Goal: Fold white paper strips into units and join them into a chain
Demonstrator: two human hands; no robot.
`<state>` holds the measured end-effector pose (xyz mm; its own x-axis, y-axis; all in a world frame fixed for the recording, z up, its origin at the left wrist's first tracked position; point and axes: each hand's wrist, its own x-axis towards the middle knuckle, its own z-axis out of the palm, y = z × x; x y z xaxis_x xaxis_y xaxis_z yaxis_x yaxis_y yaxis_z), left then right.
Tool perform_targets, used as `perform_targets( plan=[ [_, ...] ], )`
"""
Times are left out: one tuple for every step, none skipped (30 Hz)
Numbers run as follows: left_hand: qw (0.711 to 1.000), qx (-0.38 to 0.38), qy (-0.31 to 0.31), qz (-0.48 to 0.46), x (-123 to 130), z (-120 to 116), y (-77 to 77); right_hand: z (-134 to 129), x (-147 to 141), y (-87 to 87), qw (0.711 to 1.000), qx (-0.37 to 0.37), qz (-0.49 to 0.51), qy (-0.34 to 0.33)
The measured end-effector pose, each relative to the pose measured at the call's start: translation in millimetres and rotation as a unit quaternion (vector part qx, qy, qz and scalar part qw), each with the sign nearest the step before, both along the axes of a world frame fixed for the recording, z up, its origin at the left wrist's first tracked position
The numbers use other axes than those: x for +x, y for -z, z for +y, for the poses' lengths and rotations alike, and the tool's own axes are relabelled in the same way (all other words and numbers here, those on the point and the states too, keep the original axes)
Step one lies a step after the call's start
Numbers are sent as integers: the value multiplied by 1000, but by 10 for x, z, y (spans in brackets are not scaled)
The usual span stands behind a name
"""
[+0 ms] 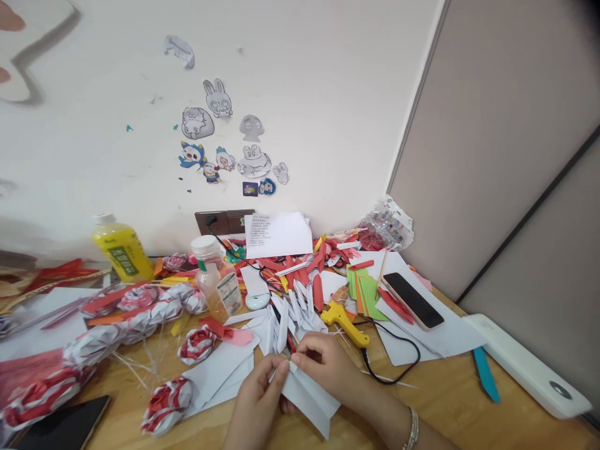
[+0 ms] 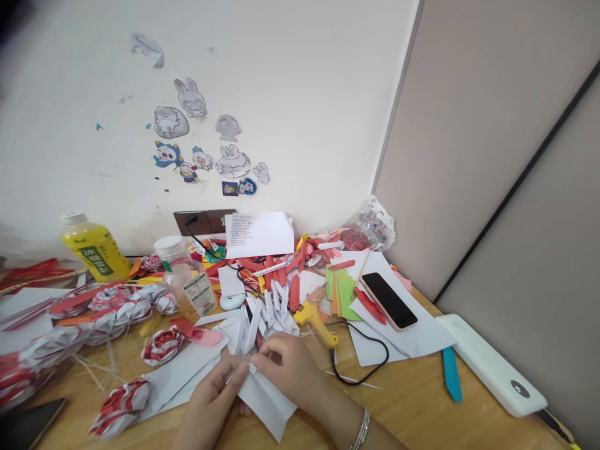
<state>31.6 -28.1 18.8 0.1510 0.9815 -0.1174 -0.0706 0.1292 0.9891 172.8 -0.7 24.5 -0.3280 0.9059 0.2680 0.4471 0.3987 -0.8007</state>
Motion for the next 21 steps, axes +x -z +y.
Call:
perform_targets(
  plan=[
    [1000, -2, 1, -2, -1, 0, 0, 0, 7, -3, 1000, 0, 0, -4],
    [1000, -4, 2, -4, 0, -1, -1, 1, 11, -3, 1000, 0, -1, -7],
    [1000, -6, 2, -7, 1, -3, -3, 1, 14, -1, 1000, 0, -2, -10],
    [1000, -6, 0, -9, 4, -5, -7, 2, 14, 2, 1000, -1, -4, -11],
    [1000, -5, -3, -9, 6, -8, -11, 3, 12, 5, 1000, 0, -5, -11],
    [1000, -3, -6, -7, 9, -9, -15, 4, 9, 9, 1000, 1, -7, -10],
    [1000, -2, -8, -4, 11, -10, -16, 4, 6, 11, 1000, 2, -8, -9],
    [1000, -2, -9, -1, 11, -9, -15, 3, 4, 12, 1000, 3, -8, -9],
    [1000, -4, -7, 1, 11, -6, -12, 2, 2, 12, 1000, 3, -7, -9],
    [1000, -5, -2, 2, 8, -3, -6, 1, 2, 10, 1000, 3, -7, -9],
    [1000, -6, 4, 1, 5, 0, 2, 0, 3, 7, 1000, 2, -6, -9],
    [1000, -5, 11, -1, 0, 4, 12, 0, 4, 5, 1000, 0, -6, -10],
    [1000, -2, 16, -2, -5, 7, 23, 0, 5, 4, 1000, 0, -7, -10],
    [1000, 1, 20, -3, -9, 9, 35, 1, 6, 4, 1000, 0, -8, -11],
    [1000, 5, 21, -2, -13, 11, 46, 2, 5, 6, 1000, 1, -8, -12],
    [1000, 7, 20, 0, -17, 12, 55, 4, 3, 11, 1000, 3, -8, -12],
    [1000, 9, 19, 3, -19, 12, 62, 5, -1, 16, 1000, 6, -7, -13],
    [1000, 10, 18, 5, -20, 11, 66, 5, -5, 21, 1000, 11, -7, -14],
    [1000, 9, 17, 5, -20, 11, 68, 5, -10, 25, 1000, 15, -7, -15],
    [1000, 7, 17, 4, -21, 9, 66, 3, -14, 26, 1000, 21, -10, -15],
    [1000, 6, 18, 4, -21, 8, 62, 0, -16, 24, 999, 27, -14, -16]
  ],
)
